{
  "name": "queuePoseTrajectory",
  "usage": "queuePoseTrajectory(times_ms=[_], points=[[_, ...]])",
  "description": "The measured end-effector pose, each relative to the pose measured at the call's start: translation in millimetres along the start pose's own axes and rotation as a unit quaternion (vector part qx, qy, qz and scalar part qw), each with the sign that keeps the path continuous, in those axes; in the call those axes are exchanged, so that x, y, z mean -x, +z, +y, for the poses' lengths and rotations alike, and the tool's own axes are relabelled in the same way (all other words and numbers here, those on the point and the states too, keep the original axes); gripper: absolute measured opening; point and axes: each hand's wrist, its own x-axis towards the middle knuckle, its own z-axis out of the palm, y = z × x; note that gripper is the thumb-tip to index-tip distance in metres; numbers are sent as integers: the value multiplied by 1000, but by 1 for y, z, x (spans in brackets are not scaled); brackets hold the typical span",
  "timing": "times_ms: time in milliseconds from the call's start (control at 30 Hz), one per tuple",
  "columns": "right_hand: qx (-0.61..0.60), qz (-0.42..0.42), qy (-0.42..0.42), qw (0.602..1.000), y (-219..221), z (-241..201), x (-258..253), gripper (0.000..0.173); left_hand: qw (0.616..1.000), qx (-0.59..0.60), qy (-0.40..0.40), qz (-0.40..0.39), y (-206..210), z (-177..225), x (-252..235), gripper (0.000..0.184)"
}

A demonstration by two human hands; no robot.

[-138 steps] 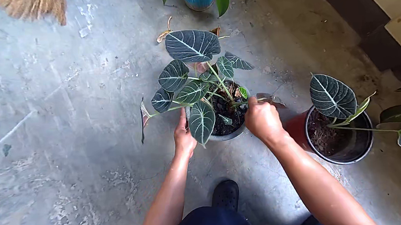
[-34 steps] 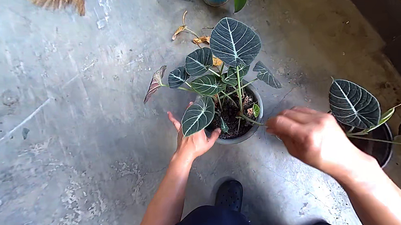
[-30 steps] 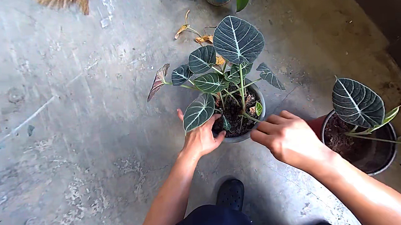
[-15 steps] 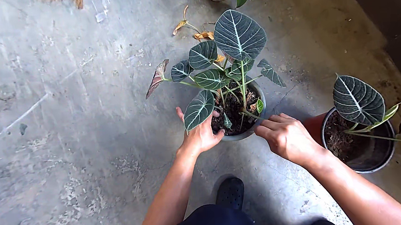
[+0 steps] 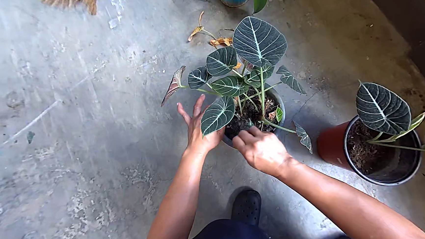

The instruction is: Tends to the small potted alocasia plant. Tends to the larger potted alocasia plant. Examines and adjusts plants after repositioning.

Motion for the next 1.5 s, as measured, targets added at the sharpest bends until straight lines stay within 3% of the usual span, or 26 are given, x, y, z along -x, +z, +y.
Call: queuePoseTrajectory(times_ms=[133, 200, 300, 400, 533, 633, 767, 833, 967, 1100, 1233, 1367, 1500], points=[[-23, 10, 37, 999, -33, -4, 10, 13, 993, -60, 11, -98, 14, 12, -17, 54], [-21, 14, 62, 998, -45, 1, 22, 15, 995, -42, 5, -93, 12, 21, -25, 51], [-22, 28, 112, 993, -59, 15, 40, 17, 1000, 19, -8, -8, 12, 15, -27, 39], [-44, 49, 172, 983, -79, 32, 47, 14, 999, 9, -19, -43, 11, 11, -23, 45], [-46, 77, 267, 960, -103, 70, 37, 11, 998, 51, -35, -6, 25, 10, -16, 34], [-29, 9, 319, 947, -92, 92, 16, 10, 998, 40, -43, -28, 21, 14, -5, 52], [-35, -124, 339, 932, -38, 103, -8, 9, 996, 49, -48, -49, 23, 20, 9, 72], [-62, -122, 341, 930, -33, 110, -7, 9, 996, 54, -48, -51, 27, 19, 12, 74], [-90, -39, 357, 929, -55, 122, 5, 11, 997, 62, -37, -19, 35, 17, 16, 77], [-71, -71, 331, 938, -34, 109, -9, 9, 997, 59, -35, -27, 37, 19, 13, 80], [-96, -47, 309, 945, -53, 109, -18, 9, 997, 72, -4, -8, 41, 13, 14, 79], [-67, -117, 322, 937, -40, 103, -27, 10, 995, 75, -17, -63, 33, 12, 13, 103], [-72, -119, 330, 934, -66, 101, -32, 7, 993, 53, -37, -104, 27, 14, 13, 127]])
